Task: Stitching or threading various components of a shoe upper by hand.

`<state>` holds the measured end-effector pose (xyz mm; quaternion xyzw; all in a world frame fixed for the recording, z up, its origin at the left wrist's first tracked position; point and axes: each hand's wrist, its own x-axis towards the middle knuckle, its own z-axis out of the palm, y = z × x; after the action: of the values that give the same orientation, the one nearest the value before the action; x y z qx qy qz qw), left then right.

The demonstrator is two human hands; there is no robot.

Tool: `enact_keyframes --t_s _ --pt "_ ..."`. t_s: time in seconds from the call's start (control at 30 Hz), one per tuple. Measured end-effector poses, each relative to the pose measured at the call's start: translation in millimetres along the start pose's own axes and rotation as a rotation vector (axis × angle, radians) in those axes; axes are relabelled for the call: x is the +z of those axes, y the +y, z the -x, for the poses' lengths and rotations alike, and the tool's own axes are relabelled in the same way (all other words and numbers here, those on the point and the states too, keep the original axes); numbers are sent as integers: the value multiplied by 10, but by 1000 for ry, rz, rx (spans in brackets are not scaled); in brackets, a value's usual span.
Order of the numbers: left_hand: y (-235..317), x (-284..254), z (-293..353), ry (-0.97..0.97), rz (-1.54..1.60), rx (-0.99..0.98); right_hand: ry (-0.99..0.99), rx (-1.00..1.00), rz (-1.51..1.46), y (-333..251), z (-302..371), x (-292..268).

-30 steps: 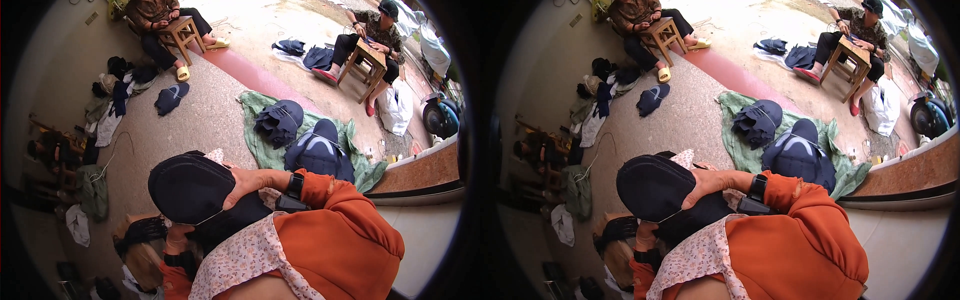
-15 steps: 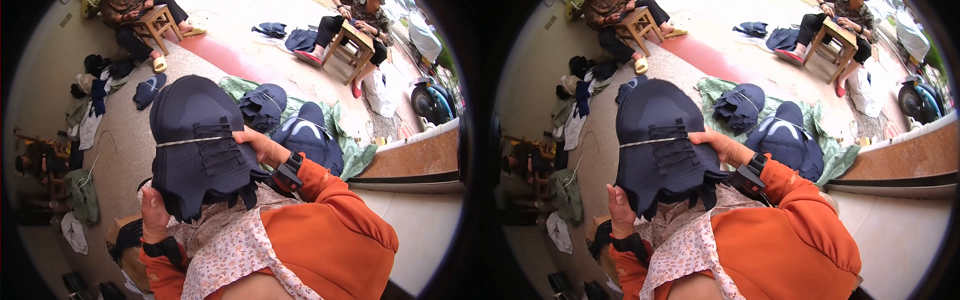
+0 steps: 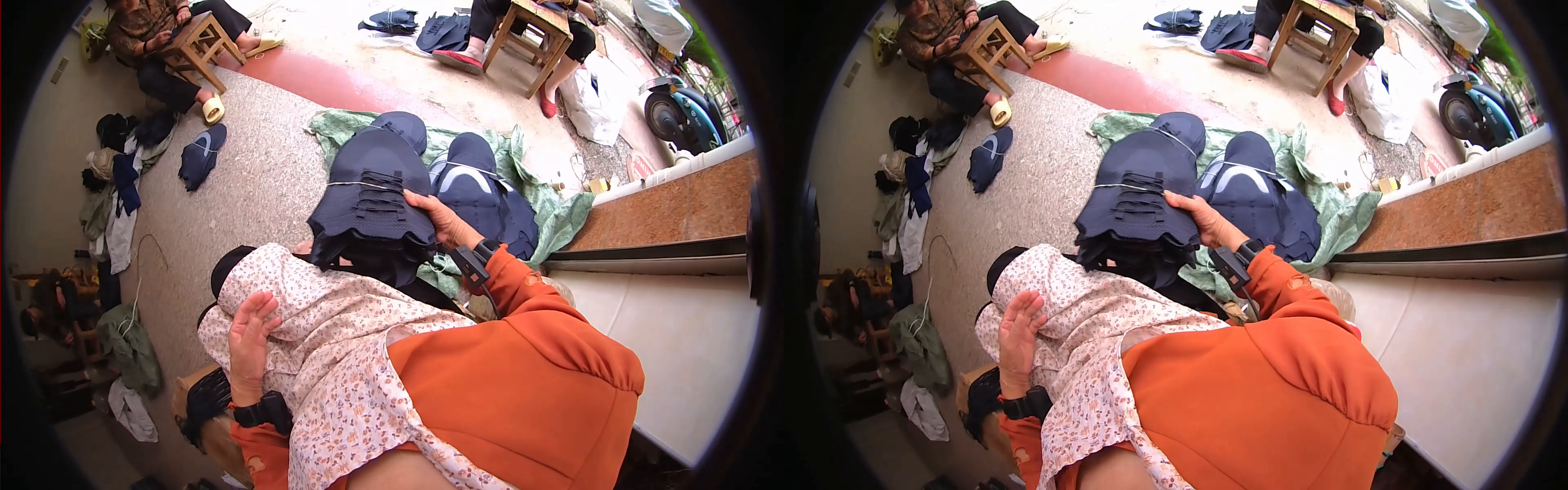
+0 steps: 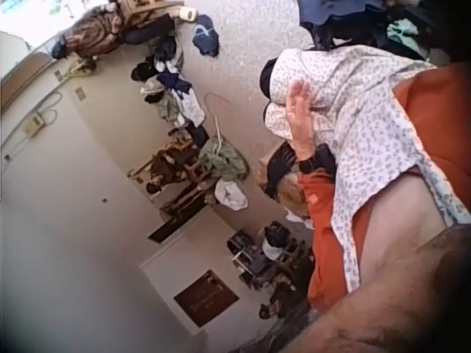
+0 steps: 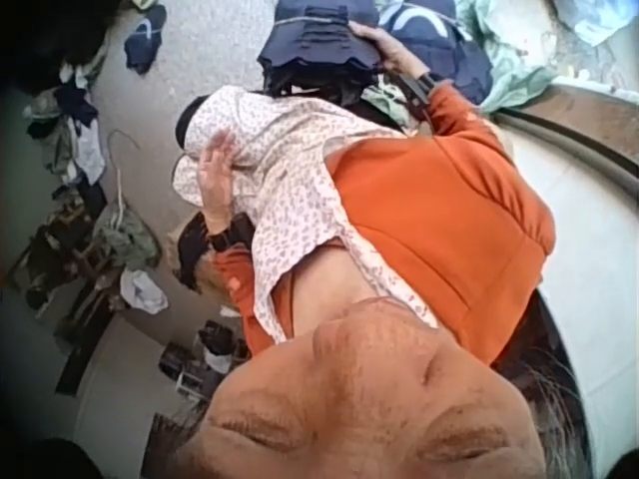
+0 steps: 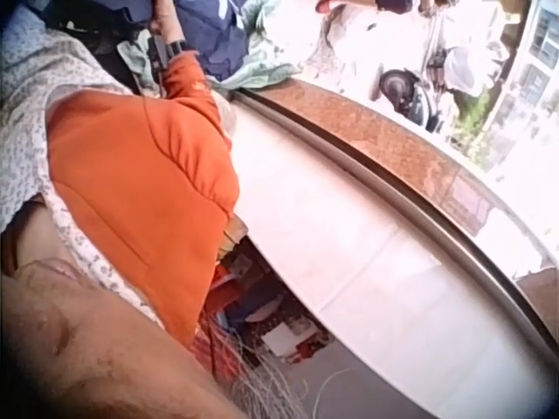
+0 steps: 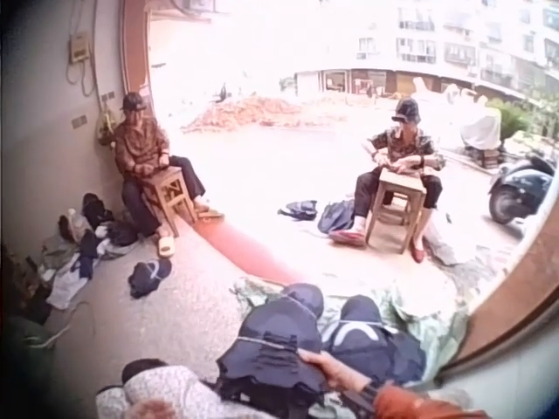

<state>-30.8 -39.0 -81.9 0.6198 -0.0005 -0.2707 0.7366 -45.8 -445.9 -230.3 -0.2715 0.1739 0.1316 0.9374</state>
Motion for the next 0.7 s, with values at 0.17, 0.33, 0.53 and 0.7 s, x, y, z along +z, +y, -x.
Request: enact_keyframes --t_s 0.17,0.33,0.53,0.7 --pt "-20 21 -10 32 -16 -13 154 58 -12 127 114 -423" --pt "-7 42 12 57 -35 -4 231 20 -17 282 129 -782" --pt "-16 79 -8 63 -57 17 302 40 0 348 72 -1006" --pt "10 130 -19 96 -75 -6 293 53 55 415 -15 -1180"
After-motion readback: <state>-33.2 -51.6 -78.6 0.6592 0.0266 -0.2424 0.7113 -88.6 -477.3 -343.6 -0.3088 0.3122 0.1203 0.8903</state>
